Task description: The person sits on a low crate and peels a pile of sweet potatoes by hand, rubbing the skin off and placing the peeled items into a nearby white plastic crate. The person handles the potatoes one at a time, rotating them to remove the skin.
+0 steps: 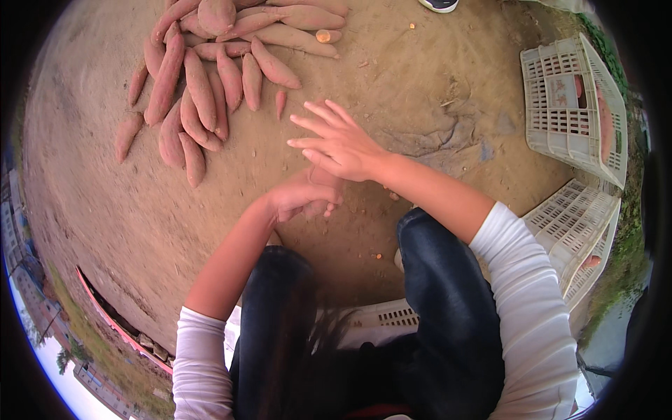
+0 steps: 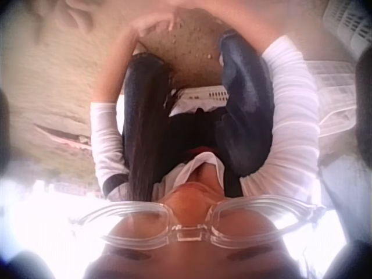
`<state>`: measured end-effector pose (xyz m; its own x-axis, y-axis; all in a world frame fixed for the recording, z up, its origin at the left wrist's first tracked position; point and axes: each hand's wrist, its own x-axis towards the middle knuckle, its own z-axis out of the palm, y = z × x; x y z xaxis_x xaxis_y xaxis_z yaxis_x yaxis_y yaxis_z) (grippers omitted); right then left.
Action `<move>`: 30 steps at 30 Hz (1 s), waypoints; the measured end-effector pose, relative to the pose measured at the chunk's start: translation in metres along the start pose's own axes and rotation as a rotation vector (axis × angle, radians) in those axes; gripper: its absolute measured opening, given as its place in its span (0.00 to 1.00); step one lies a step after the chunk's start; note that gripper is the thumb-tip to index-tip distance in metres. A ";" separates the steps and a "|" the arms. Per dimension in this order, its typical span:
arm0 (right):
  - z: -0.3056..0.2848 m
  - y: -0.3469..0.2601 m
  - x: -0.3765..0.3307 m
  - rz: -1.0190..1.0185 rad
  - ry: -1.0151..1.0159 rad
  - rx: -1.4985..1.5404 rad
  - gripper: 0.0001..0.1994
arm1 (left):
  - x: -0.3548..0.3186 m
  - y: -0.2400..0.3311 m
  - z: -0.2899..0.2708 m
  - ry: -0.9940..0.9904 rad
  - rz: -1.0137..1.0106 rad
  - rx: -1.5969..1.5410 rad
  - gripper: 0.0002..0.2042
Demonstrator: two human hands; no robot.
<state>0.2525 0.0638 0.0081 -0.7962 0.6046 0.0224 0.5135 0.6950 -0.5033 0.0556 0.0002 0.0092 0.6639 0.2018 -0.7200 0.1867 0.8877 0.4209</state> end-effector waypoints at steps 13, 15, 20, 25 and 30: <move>0.017 -0.007 0.030 0.940 0.438 1.718 0.28 | -0.015 0.012 0.004 -0.064 0.077 -0.103 0.28; 0.026 0.008 0.034 1.035 0.510 1.829 0.22 | -0.014 0.016 0.008 0.084 0.189 0.041 0.28; 0.043 0.047 0.037 1.279 0.635 2.033 0.18 | -0.003 0.026 0.023 0.861 0.335 1.218 0.27; 0.017 0.089 0.033 1.207 0.909 1.941 0.15 | -0.012 0.039 0.022 0.579 0.437 0.702 0.17; -0.012 0.067 0.012 0.866 1.146 1.060 0.17 | -0.016 0.027 0.027 0.202 0.196 -0.349 0.07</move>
<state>0.2810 0.1220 -0.0152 0.3987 0.8888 -0.2262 -0.1497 -0.1802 -0.9722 0.0697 0.0099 0.0469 0.5015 0.4261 -0.7530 -0.2070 0.9041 0.3738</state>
